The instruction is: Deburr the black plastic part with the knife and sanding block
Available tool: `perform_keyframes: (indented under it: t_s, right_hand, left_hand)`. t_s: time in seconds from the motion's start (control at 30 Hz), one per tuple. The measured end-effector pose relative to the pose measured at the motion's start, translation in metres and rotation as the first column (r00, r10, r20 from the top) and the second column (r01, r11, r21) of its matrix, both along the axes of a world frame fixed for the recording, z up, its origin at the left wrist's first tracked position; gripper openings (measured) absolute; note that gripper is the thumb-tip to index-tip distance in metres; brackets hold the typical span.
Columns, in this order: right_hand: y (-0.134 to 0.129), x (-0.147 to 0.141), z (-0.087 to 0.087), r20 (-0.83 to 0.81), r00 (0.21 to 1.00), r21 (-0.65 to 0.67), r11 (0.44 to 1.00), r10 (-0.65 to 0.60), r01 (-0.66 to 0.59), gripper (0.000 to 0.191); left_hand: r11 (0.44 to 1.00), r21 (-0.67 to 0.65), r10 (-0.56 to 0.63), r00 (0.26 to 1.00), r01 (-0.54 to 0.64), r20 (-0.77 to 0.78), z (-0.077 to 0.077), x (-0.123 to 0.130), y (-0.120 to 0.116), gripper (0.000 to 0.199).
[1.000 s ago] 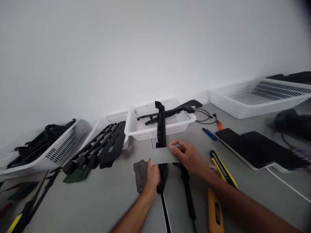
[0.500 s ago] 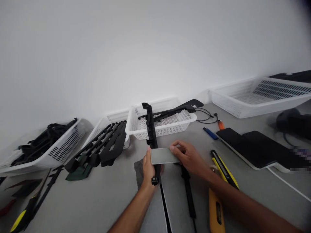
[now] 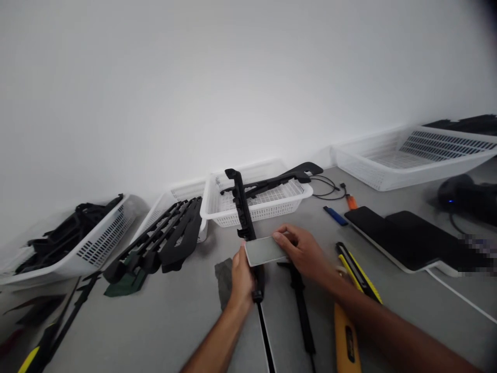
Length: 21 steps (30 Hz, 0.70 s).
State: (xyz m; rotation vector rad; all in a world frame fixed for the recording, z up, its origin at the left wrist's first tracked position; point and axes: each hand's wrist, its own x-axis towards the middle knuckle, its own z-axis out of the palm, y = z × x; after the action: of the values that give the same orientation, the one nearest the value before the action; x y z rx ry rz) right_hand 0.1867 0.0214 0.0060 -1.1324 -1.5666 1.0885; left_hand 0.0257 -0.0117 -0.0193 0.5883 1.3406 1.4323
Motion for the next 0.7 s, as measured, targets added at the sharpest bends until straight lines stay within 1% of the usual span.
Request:
perform_keyframes:
  t_s: [0.1,0.13,0.17,0.3,0.37,0.43,0.5,0.53,0.6,0.63,0.7]
  right_hand:
    - [-0.001,-0.002,0.001,-0.018,0.993,0.004,0.993,-0.120,0.120,0.038]
    - [-0.002,-0.003,0.001,-0.023,0.991,0.009,0.991,-0.135,0.135,0.038]
    - [-0.003,-0.005,0.000,-0.026,0.992,0.014,0.992,-0.125,0.125,0.037]
    - [-0.005,-0.012,-0.004,-0.038,0.999,-0.014,1.000,-0.008,0.007,0.036]
    - [-0.004,-0.009,-0.005,-0.045,0.999,-0.017,1.000,-0.007,0.006,0.039]
    - [0.000,0.000,-0.003,-0.031,0.999,0.007,1.000,-0.024,0.024,0.041]
    - [0.005,0.012,0.000,0.028,0.999,0.024,0.999,-0.025,0.024,0.041]
    - [0.009,0.018,0.001,0.058,0.997,0.040,0.998,-0.045,0.043,0.041]
    - [0.015,0.025,0.001,0.081,0.989,0.052,0.991,-0.125,0.121,0.040]
    - [0.017,0.027,0.000,0.075,0.984,0.043,0.987,-0.161,0.158,0.038]
    - [0.017,0.024,-0.003,0.028,0.980,-0.017,0.980,-0.199,0.200,0.038]
  left_hand:
    - [0.993,0.022,-0.119,0.992,0.120,-0.033,-0.004,0.007,-0.007,0.056]
    - [0.987,0.030,-0.159,0.986,0.160,-0.044,-0.006,0.009,-0.009,0.056]
    - [0.979,0.039,-0.198,0.979,0.200,-0.054,-0.008,0.011,-0.010,0.057]
    - [0.940,0.087,-0.323,0.942,0.330,-0.088,-0.016,0.011,-0.012,0.061]
    - [0.923,0.108,-0.362,0.928,0.370,-0.088,-0.017,0.010,-0.011,0.060]
    - [0.912,0.113,-0.387,0.918,0.395,-0.087,-0.018,0.010,-0.012,0.058]
    - [0.910,0.099,-0.395,0.914,0.403,-0.093,-0.019,0.011,-0.012,0.053]
    - [0.916,0.092,-0.381,0.919,0.389,-0.100,-0.020,0.011,-0.011,0.046]
    - [0.930,0.081,-0.349,0.930,0.359,-0.117,-0.023,0.008,-0.008,0.033]
    - [0.934,0.077,-0.337,0.933,0.348,-0.124,-0.025,0.006,-0.007,0.034]
    - [0.940,0.078,-0.321,0.938,0.333,-0.133,-0.028,0.001,-0.005,0.034]
